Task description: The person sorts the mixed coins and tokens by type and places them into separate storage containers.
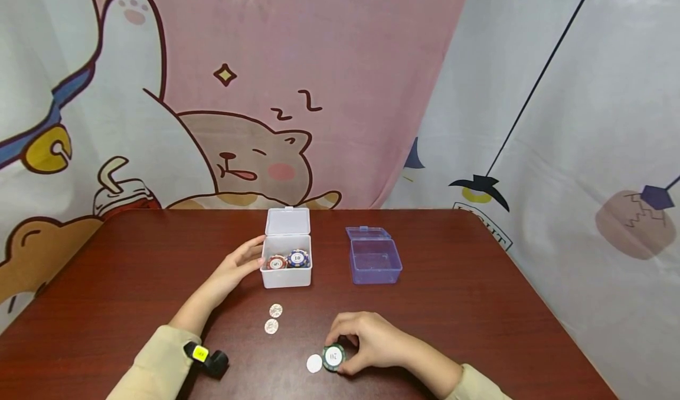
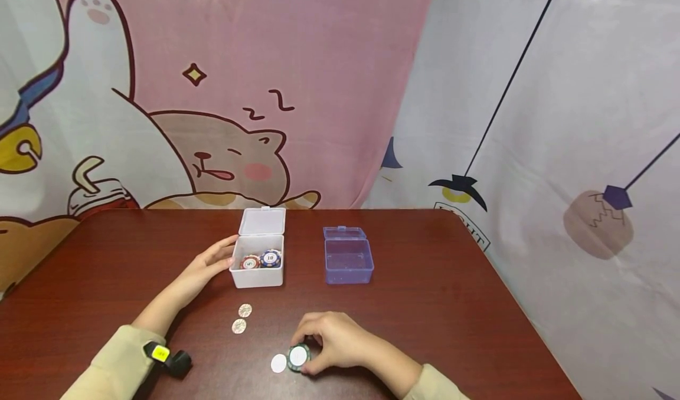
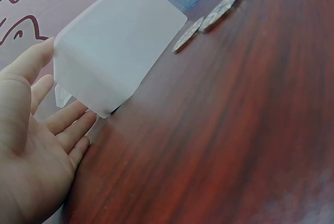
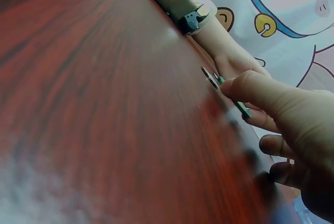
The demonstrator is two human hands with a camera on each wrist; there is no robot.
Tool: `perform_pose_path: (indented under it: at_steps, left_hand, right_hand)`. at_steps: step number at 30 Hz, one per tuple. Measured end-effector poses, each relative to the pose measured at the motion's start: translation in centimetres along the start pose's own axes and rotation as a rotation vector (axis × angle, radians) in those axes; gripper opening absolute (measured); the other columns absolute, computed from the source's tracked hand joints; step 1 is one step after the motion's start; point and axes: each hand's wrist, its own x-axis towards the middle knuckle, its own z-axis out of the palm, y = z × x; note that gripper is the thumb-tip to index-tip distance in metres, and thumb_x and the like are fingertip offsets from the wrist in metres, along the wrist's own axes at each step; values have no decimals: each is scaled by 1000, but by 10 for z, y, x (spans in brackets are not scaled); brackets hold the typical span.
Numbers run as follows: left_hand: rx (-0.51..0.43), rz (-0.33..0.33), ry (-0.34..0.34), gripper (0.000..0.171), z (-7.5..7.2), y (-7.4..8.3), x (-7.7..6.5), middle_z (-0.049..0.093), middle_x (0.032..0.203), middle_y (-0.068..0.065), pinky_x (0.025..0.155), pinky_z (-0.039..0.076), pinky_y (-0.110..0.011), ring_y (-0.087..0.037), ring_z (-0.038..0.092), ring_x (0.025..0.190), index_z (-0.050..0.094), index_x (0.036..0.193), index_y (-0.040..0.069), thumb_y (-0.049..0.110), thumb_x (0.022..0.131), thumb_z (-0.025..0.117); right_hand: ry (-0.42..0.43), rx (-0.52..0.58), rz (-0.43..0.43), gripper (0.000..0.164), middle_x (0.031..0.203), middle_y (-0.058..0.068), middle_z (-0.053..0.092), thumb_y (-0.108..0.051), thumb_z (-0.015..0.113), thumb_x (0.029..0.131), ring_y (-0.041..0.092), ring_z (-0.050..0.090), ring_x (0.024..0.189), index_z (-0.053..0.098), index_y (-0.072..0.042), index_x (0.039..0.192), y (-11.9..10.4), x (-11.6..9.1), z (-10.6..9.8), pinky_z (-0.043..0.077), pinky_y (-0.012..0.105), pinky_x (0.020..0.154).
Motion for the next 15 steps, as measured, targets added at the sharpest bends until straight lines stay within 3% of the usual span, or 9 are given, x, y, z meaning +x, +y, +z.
perform_pose_path:
  at_steps: [15]
  left_hand:
    - [2, 15, 0, 55, -1, -2, 0, 46, 138, -24, 100, 29, -53, -37, 43, 125, 36, 147, 8, 9, 96, 57]
  right_hand:
    - [191, 39, 107, 39, 91, -19, 58, -16, 85, 64, 8, 47, 63, 70, -26, 99, 11, 20, -4, 37, 15, 55]
